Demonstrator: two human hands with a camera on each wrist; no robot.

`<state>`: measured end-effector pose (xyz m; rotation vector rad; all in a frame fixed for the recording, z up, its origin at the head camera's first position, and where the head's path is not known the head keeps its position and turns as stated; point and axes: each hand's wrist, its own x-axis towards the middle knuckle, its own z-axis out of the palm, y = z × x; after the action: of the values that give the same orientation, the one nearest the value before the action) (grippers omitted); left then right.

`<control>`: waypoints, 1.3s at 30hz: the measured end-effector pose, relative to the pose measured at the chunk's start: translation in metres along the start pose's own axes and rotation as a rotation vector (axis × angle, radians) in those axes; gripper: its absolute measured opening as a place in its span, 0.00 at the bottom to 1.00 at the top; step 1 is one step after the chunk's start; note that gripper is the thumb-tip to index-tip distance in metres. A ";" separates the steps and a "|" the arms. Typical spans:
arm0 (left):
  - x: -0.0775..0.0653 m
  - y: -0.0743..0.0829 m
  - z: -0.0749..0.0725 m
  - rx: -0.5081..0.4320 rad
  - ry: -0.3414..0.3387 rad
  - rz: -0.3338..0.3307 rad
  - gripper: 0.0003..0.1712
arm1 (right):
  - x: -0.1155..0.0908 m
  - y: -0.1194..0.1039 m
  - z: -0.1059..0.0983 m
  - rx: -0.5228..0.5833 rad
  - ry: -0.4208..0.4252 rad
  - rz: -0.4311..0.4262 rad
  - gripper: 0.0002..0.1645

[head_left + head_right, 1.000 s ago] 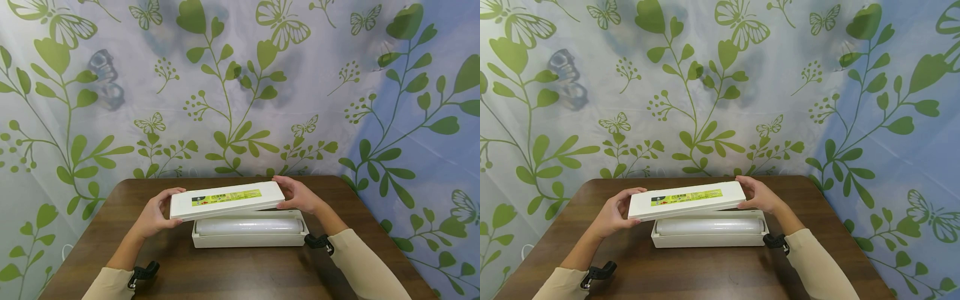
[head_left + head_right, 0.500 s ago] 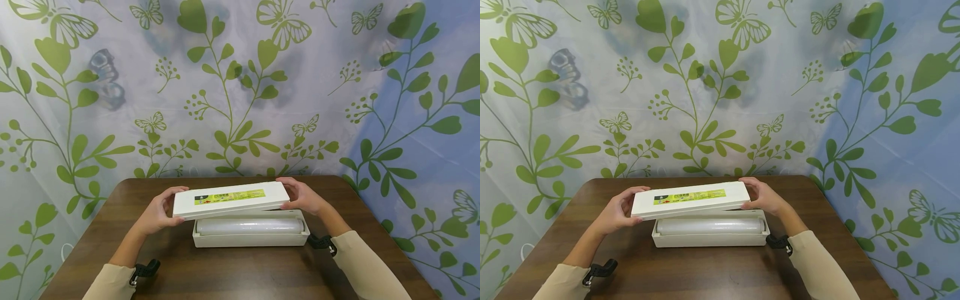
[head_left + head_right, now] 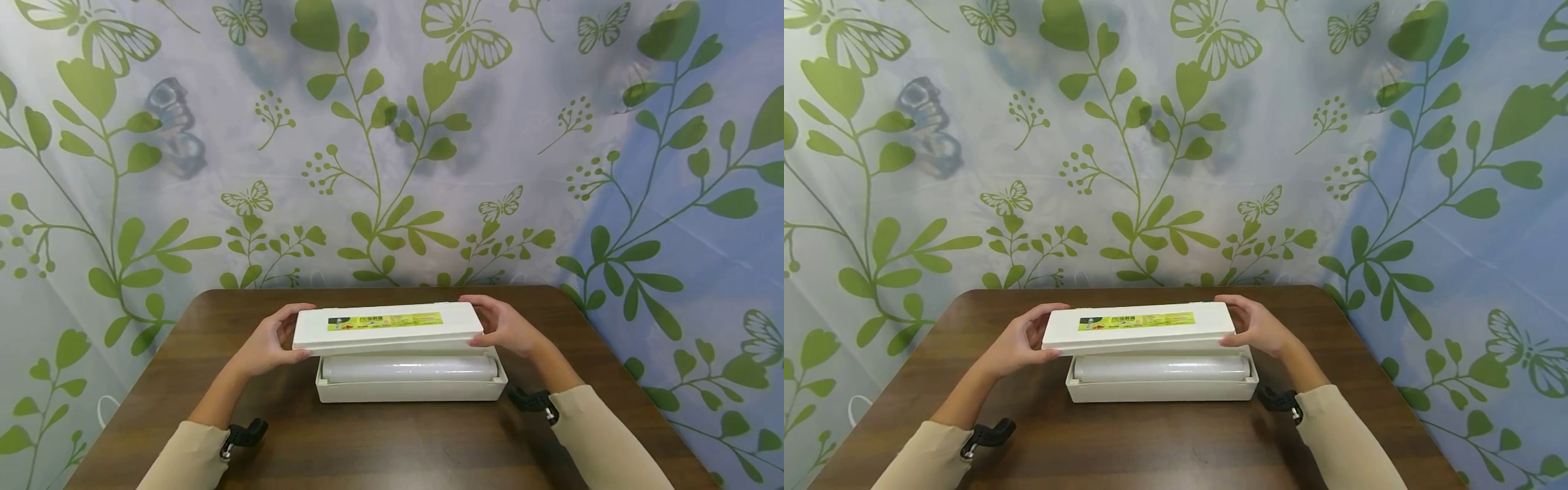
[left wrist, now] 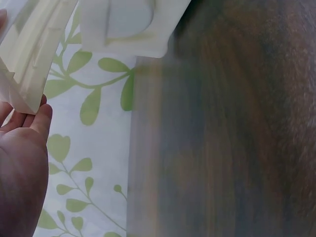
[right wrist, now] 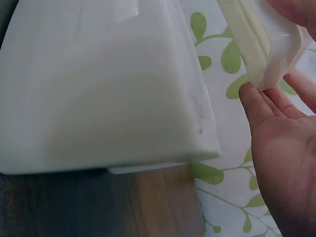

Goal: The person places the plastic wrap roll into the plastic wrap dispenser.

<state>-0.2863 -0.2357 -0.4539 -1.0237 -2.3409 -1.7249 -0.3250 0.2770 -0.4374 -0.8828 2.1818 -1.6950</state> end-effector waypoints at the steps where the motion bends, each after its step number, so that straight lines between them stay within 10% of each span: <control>1: 0.001 -0.001 0.001 0.000 -0.003 -0.003 0.45 | -0.001 0.001 -0.001 0.002 0.003 -0.002 0.54; 39: 0.000 -0.012 0.032 0.004 0.000 -0.094 0.45 | -0.046 0.020 0.001 0.080 0.057 -0.046 0.49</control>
<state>-0.2821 -0.2098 -0.4757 -0.9270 -2.4281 -1.7508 -0.2943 0.3064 -0.4640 -0.8812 2.1278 -1.8371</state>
